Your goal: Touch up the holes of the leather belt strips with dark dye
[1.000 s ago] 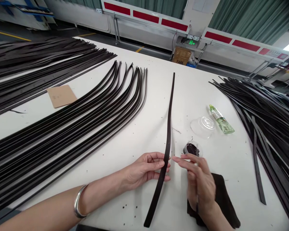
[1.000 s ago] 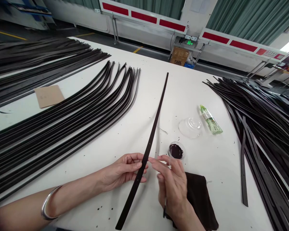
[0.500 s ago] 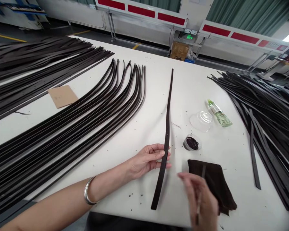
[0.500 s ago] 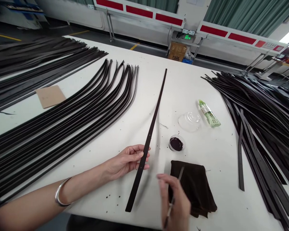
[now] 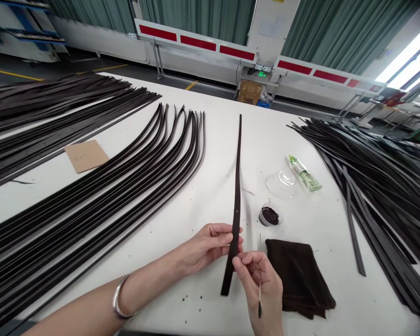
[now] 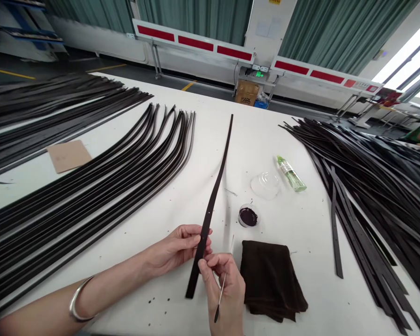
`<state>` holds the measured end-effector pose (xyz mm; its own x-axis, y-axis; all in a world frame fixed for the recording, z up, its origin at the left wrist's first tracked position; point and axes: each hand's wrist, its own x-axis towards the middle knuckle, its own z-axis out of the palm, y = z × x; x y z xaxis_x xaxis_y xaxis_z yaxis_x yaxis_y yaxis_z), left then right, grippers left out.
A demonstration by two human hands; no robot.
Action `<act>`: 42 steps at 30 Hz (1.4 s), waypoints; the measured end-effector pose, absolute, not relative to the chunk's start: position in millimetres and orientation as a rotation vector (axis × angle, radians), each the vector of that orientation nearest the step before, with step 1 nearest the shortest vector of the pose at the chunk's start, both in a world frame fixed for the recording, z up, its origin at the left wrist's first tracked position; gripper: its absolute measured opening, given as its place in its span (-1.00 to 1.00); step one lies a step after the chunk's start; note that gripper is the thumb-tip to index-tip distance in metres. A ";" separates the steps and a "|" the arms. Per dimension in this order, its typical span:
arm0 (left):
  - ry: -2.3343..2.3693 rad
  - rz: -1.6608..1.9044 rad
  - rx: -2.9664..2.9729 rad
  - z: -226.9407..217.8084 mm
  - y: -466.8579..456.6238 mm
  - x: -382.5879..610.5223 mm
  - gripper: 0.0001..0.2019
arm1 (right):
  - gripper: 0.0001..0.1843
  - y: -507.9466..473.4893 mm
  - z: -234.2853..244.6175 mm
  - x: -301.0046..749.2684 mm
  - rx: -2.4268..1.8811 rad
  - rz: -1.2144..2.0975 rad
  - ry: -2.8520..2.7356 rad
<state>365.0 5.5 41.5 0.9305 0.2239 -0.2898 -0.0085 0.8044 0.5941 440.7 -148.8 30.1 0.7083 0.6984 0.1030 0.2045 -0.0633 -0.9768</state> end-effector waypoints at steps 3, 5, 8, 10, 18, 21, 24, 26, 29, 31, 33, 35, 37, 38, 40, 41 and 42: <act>0.455 0.142 0.620 42.2 6.8 366.2 -0.80 | -0.68 -157.8 34.1 467.7 -1.687 0.155 -0.845; 0.515 0.125 0.622 41.3 9.1 368.1 -0.81 | -0.57 -161.4 45.4 499.1 -1.741 0.030 -0.876; 0.556 0.107 0.642 40.3 12.4 371.0 -0.83 | -0.55 -158.3 69.2 550.2 -1.839 0.166 -0.820; 0.570 0.107 0.657 40.8 13.3 372.1 -0.84 | -0.61 -150.5 79.6 576.1 -1.829 0.335 -0.772; 0.587 0.092 0.681 40.7 12.5 372.7 -0.86 | -0.54 -124.9 54.1 591.6 -1.963 0.002 -1.102; 0.603 0.093 0.679 38.7 12.8 372.5 -0.86 | -0.59 -123.3 42.4 591.3 -1.973 -0.086 -1.187; 0.600 0.082 0.686 37.4 13.4 372.4 -0.85 | -0.62 -122.3 36.8 593.3 -1.978 -0.122 -1.243; 0.586 0.068 0.704 37.4 13.8 372.6 -0.84 | -0.63 -121.5 35.5 594.0 -1.981 -0.136 -1.269; 0.556 0.055 0.737 37.8 14.3 373.0 -0.83 | -0.63 -120.7 35.2 593.3 -1.985 -0.146 -1.294; 0.538 0.052 0.752 38.0 14.4 373.1 -0.82 | -0.64 -120.5 35.2 592.4 -1.985 -0.147 -1.304; 0.531 0.049 0.755 37.9 14.4 373.0 -0.81 | -0.64 -120.2 34.7 592.0 -1.983 -0.140 -1.312; 0.532 0.048 0.753 37.9 14.3 372.7 -0.80 | -0.64 -119.9 33.7 592.2 -1.979 -0.132 -1.313; 0.531 0.043 0.758 37.8 14.4 372.3 -0.81 | -0.64 -119.8 32.7 592.9 -1.973 -0.119 -1.304; 0.530 0.041 0.763 37.7 14.4 372.1 -0.81 | -0.64 -120.1 32.5 593.2 -1.970 -0.114 -1.293; 0.524 0.041 0.769 37.3 14.6 371.9 -0.82 | -0.64 -121.5 33.5 593.3 -1.960 -0.107 -1.251; 0.521 0.042 0.769 37.1 14.7 371.8 -0.83 | -0.64 -122.8 34.9 592.7 -1.954 -0.110 -1.220; 0.520 0.043 0.767 37.0 14.7 371.8 -0.83 | -0.63 -124.2 37.2 591.7 -1.949 -0.123 -1.186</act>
<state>371.8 14.7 37.0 0.8735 0.2225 -0.4330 0.1482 0.7257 0.6718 591.7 -124.2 37.2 0.5494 0.6921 0.4681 0.7732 -0.2088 -0.5988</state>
